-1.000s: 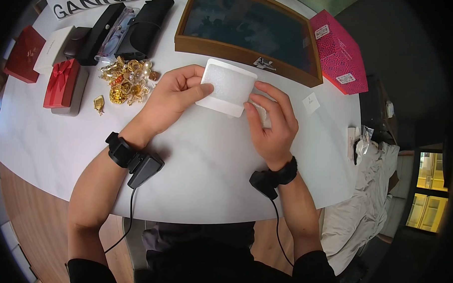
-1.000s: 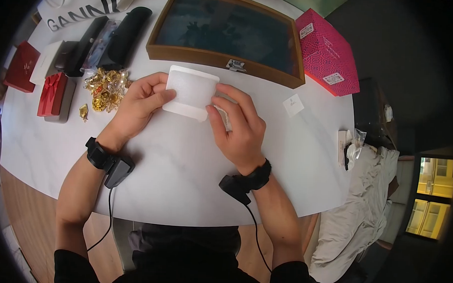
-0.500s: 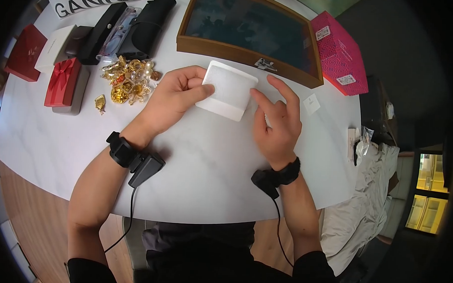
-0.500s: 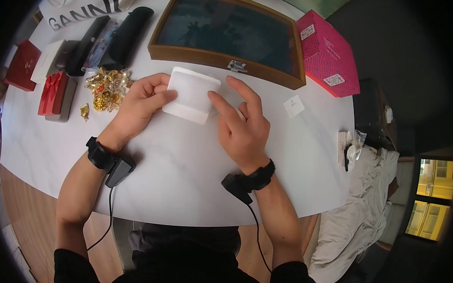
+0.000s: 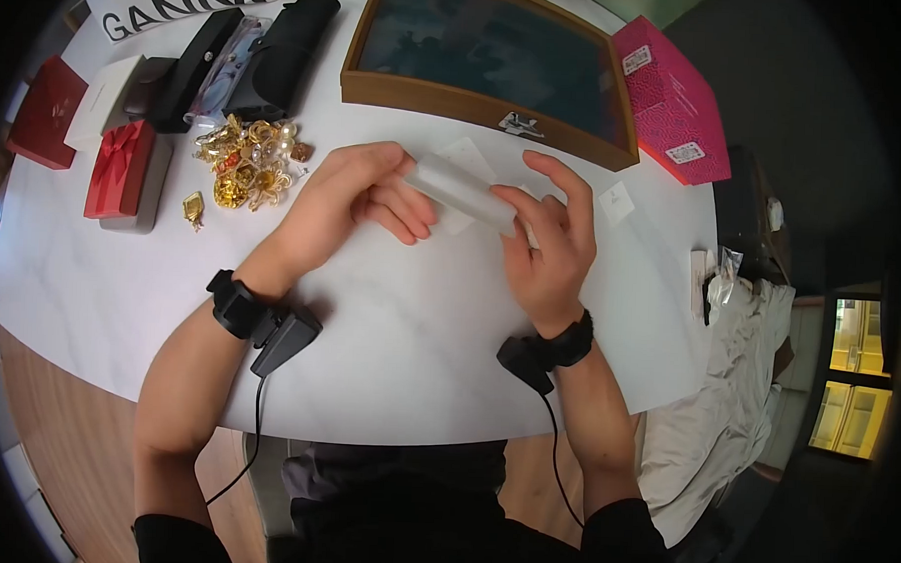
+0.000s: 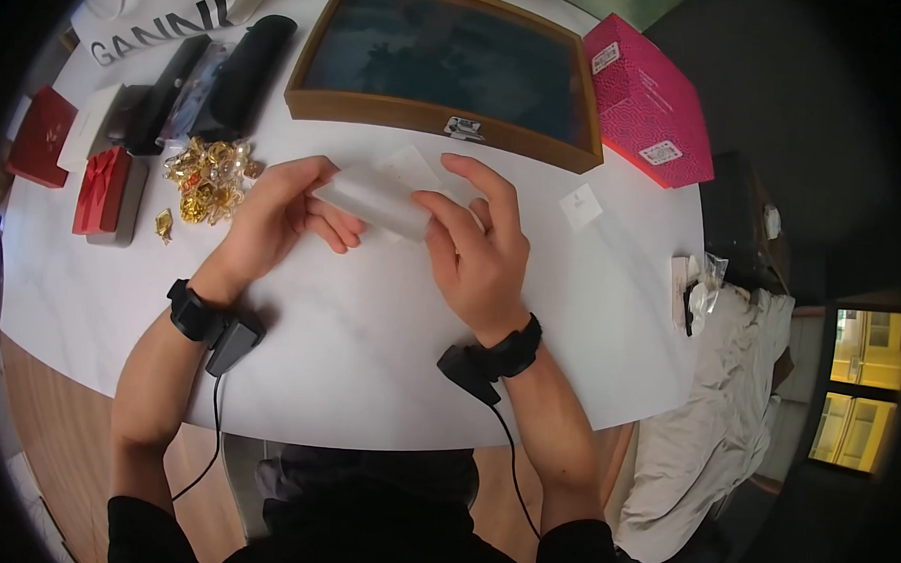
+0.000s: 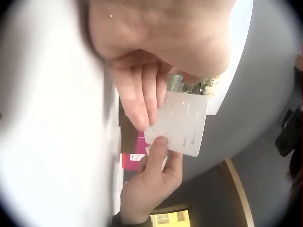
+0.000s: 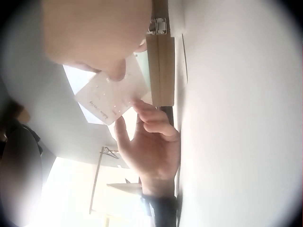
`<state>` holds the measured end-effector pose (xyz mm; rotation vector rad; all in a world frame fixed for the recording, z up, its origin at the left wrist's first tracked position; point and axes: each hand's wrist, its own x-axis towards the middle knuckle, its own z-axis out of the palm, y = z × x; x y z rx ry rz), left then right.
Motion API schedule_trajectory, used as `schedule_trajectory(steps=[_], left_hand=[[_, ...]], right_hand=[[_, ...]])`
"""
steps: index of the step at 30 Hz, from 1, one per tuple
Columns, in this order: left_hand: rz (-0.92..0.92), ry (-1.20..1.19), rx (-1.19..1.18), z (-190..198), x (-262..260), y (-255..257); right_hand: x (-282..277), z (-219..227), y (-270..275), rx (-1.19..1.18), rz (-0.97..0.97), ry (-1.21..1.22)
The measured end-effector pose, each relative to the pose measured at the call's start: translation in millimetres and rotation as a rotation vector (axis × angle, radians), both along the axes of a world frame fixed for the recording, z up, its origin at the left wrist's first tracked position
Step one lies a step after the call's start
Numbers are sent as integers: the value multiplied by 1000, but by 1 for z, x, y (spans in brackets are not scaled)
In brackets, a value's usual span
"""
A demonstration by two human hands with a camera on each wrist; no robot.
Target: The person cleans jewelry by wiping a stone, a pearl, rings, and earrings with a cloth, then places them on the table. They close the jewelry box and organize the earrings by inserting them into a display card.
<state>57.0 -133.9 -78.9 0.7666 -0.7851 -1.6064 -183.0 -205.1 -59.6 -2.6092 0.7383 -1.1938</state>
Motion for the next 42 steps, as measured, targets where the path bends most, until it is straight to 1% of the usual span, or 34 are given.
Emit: schedule_trajectory(steps=[1,2,4,5,7,8,10,14,17,19,20,22,23,25,26,28,29,30,31,32,33,35,36,38,39,40,41,42], left_hand=[[-10,-47,-101,-6,2,-1],[-12,-47,-102,-12,0,1],[366,-775,-365,-1,-17,4],[366,-775,-365,-1,-20,1],[320,-639,-586,-3,-23,-3],[323,-640,-584,-2,-22,0],[88,-379,-161,3,-23,7],[90,-373,-119,2,-23,6],[105,-395,-97,1,-21,4],[137,-341,-78,4,-20,3],[141,-341,-77,4,-20,3],[180,-317,-85,4,-21,3],[189,-317,-81,4,-21,3],[154,-291,-80,3,-23,4],[162,-292,-77,2,-23,5],[63,-286,-71,2,-24,6],[71,-284,-70,2,-24,7],[-20,-363,-124,3,-23,8],[-109,-441,-179,4,-23,8],[-132,-417,-201,5,-25,10],[-121,-414,-201,7,-24,11],[-247,-562,-248,15,-21,13],[-265,-565,-225,11,-20,12],[-260,-557,-258,8,-18,11],[-267,-554,-290,7,-16,11],[-245,-549,-291,6,-16,11],[-271,-517,-301,5,-15,11],[-296,-483,-310,4,-14,12]], right_hand=[[0,-1,0,110,-2,-28],[1,-1,-1,110,-4,-28],[4,-2,-3,221,50,-74],[3,-3,-5,222,51,-74],[1,-6,-7,280,151,-34],[3,-6,-6,281,155,-33],[6,-7,-1,562,212,-87],[9,-9,3,641,215,-114],[10,-11,4,606,170,-106],[10,-8,4,469,74,-85],[9,-8,3,469,77,-83],[5,-8,-1,444,-63,-154],[4,-9,-3,446,-55,-152],[4,-10,-8,372,-146,-161],[2,-11,-11,345,-161,-128],[-2,-14,-17,384,-178,-116],[-4,-16,-20,421,-203,-103],[-6,-17,-22,421,-194,-98],[-7,-18,-24,358,-195,-77],[-8,-18,-25,295,-196,-57],[-9,-17,-26,293,-187,-52],[-9,-14,-27,33,-241,28],[-7,-12,-27,28,-229,33],[-3,-8,-24,-39,-279,29],[0,-5,-22,-46,-261,36],[3,-2,-19,33,-258,4],[7,1,-18,113,-252,-25],[11,5,-17,108,-231,-16]])
